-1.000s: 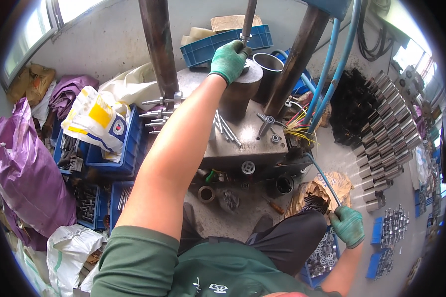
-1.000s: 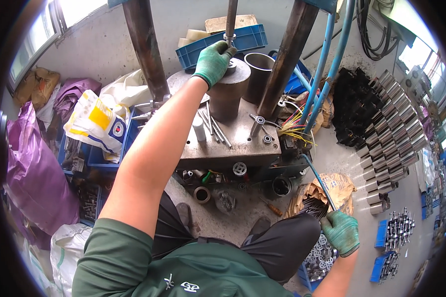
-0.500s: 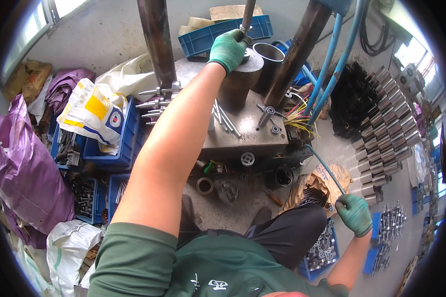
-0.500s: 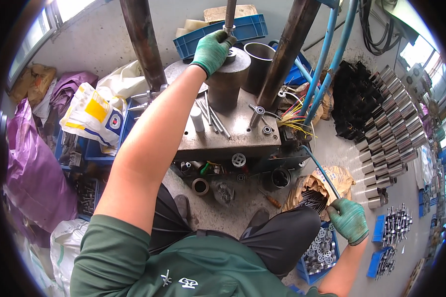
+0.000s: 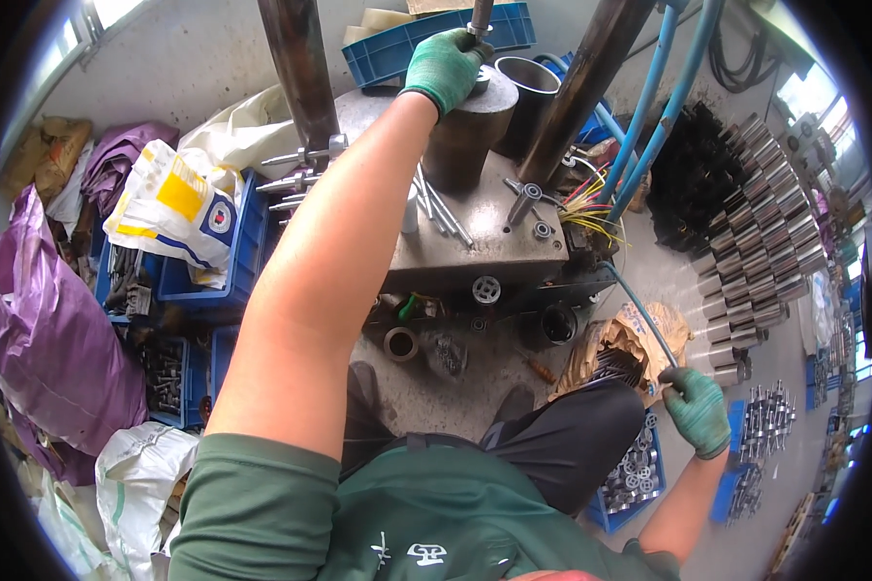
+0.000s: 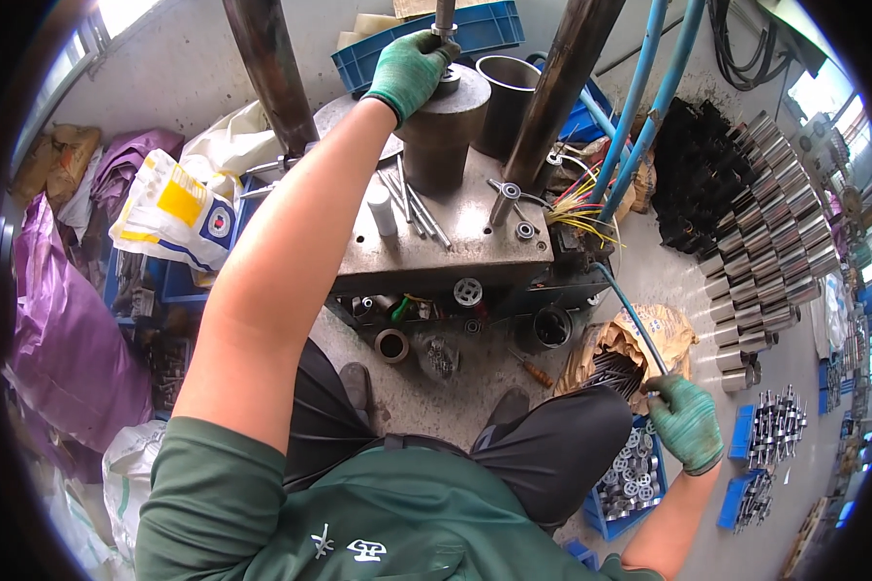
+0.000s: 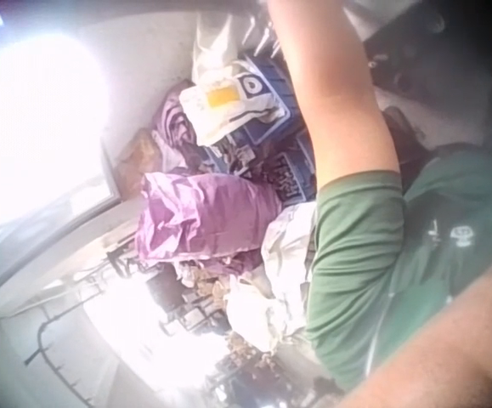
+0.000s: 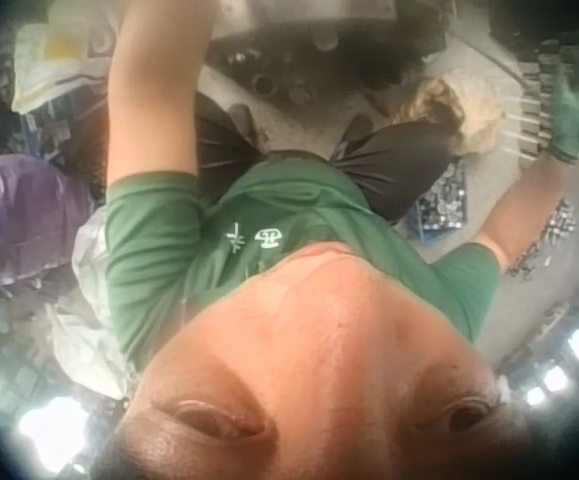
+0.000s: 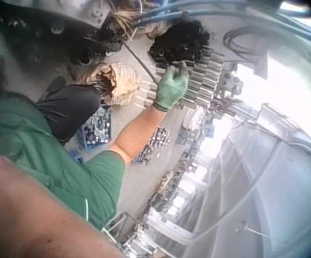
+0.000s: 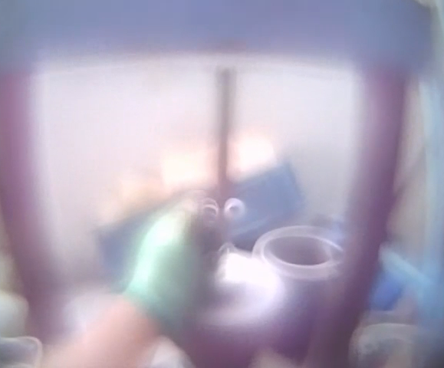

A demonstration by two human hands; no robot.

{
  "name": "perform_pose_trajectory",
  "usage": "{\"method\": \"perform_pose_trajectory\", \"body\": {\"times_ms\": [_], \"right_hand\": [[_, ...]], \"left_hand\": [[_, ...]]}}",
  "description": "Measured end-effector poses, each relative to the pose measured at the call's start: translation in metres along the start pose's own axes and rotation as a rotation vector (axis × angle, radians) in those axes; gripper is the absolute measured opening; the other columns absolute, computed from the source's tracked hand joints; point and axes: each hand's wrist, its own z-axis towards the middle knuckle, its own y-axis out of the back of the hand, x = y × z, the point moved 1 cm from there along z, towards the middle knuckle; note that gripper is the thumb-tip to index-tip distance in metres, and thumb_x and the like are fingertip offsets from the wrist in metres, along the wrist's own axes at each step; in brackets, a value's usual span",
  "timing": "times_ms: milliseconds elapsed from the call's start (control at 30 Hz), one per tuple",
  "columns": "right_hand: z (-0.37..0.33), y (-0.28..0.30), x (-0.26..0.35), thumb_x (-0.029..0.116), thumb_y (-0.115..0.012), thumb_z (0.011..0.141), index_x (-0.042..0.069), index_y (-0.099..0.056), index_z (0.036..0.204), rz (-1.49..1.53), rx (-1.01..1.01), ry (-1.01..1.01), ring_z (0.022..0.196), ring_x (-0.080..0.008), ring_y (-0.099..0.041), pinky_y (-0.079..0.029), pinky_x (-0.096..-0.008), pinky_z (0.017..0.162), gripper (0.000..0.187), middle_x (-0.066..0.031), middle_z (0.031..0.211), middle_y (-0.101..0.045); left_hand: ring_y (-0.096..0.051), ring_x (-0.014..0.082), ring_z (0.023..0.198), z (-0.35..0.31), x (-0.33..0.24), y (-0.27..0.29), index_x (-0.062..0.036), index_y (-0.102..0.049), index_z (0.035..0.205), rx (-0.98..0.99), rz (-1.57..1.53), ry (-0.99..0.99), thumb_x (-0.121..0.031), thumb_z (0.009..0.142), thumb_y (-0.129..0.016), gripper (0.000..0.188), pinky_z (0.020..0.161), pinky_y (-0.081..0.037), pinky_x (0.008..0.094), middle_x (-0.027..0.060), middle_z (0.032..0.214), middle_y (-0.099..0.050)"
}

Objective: The person picks up metal components and uses a press machine to assemble them, inserting pins into the parts and using the press lever.

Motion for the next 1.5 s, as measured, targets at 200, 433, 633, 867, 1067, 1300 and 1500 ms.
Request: {"method": "perform_pose_trajectory", "body": {"times_ms": [200,433,633,867,1067,1300,1500], "right_hand": [[0.098,0.058,-0.014,0.015,-0.065,0.103,0.004,-0.072,0.124,0.091,-0.622,0.153,0.104,-0.0245,-0.071,-0.057,-0.0350,0.094,0.025,-0.0133,0.116,-0.075],[0.209,0.127,-0.041,0.030,-0.064,0.108,0.008,-0.067,0.141,-0.159,-0.877,0.085,0.117,-0.0221,-0.071,-0.056,-0.0327,0.103,0.040,-0.0132,0.132,-0.073],[0.165,0.105,-0.067,0.023,-0.064,0.106,0.008,-0.065,0.144,0.025,-0.684,0.146,0.116,-0.0217,-0.070,-0.057,-0.0338,0.100,0.041,-0.0142,0.131,-0.073],[0.014,0.010,-0.012,0.014,-0.072,0.087,0.002,-0.075,0.114,0.041,0.145,0.035,0.087,-0.0335,-0.074,-0.058,-0.0421,0.079,0.029,-0.0189,0.099,-0.075],[-0.013,-0.022,-0.018,0.011,-0.073,0.083,0.002,-0.075,0.092,-0.063,0.064,0.115,0.084,-0.0406,-0.071,-0.058,-0.0463,0.078,0.013,-0.0185,0.092,-0.073],[-0.009,-0.019,-0.016,0.015,-0.073,0.085,0.002,-0.074,0.088,-0.112,0.091,0.064,0.085,-0.0413,-0.071,-0.057,-0.0479,0.076,0.013,-0.0194,0.089,-0.071],[-0.002,-0.009,-0.013,0.015,-0.075,0.084,0.004,-0.075,0.085,-0.228,0.114,0.244,0.081,-0.0401,-0.070,-0.057,-0.0474,0.073,0.011,-0.0171,0.089,-0.071]], "left_hand": [[-0.064,0.0102,0.080,0.007,0.008,0.009,-0.0052,-0.073,0.116,0.031,-0.048,-0.043,-0.047,0.097,-0.078,0.046,0.081,-0.054,0.0284,0.0031,0.091,-0.071],[-0.063,0.0116,0.081,0.015,0.015,0.007,-0.0036,-0.070,0.120,0.052,-0.279,-0.016,-0.039,0.103,-0.068,0.039,0.078,-0.052,0.0277,0.0041,0.091,-0.068],[-0.067,0.0150,0.085,0.033,0.042,0.001,-0.0065,-0.072,0.122,0.040,-0.532,0.049,-0.041,0.109,-0.056,0.040,0.082,-0.054,0.0301,0.0061,0.096,-0.073],[-0.067,0.0124,0.083,0.027,0.035,0.003,-0.0079,-0.071,0.122,0.033,-0.493,0.042,-0.042,0.110,-0.057,0.039,0.079,-0.054,0.0257,0.0027,0.094,-0.072],[-0.067,0.0114,0.084,0.028,0.034,0.000,-0.0071,-0.070,0.126,0.029,-0.471,0.045,-0.040,0.111,-0.057,0.039,0.079,-0.054,0.0247,0.0021,0.096,-0.072],[-0.067,0.0116,0.087,0.023,0.030,0.002,-0.0084,-0.070,0.131,0.074,-0.410,0.000,-0.040,0.112,-0.053,0.040,0.081,-0.054,0.0248,0.0033,0.100,-0.073],[-0.069,0.0161,0.083,0.023,0.033,0.002,-0.0071,-0.072,0.118,0.024,-0.260,-0.159,-0.036,0.109,-0.050,0.037,0.082,-0.055,0.0315,0.0067,0.093,-0.073]]}}
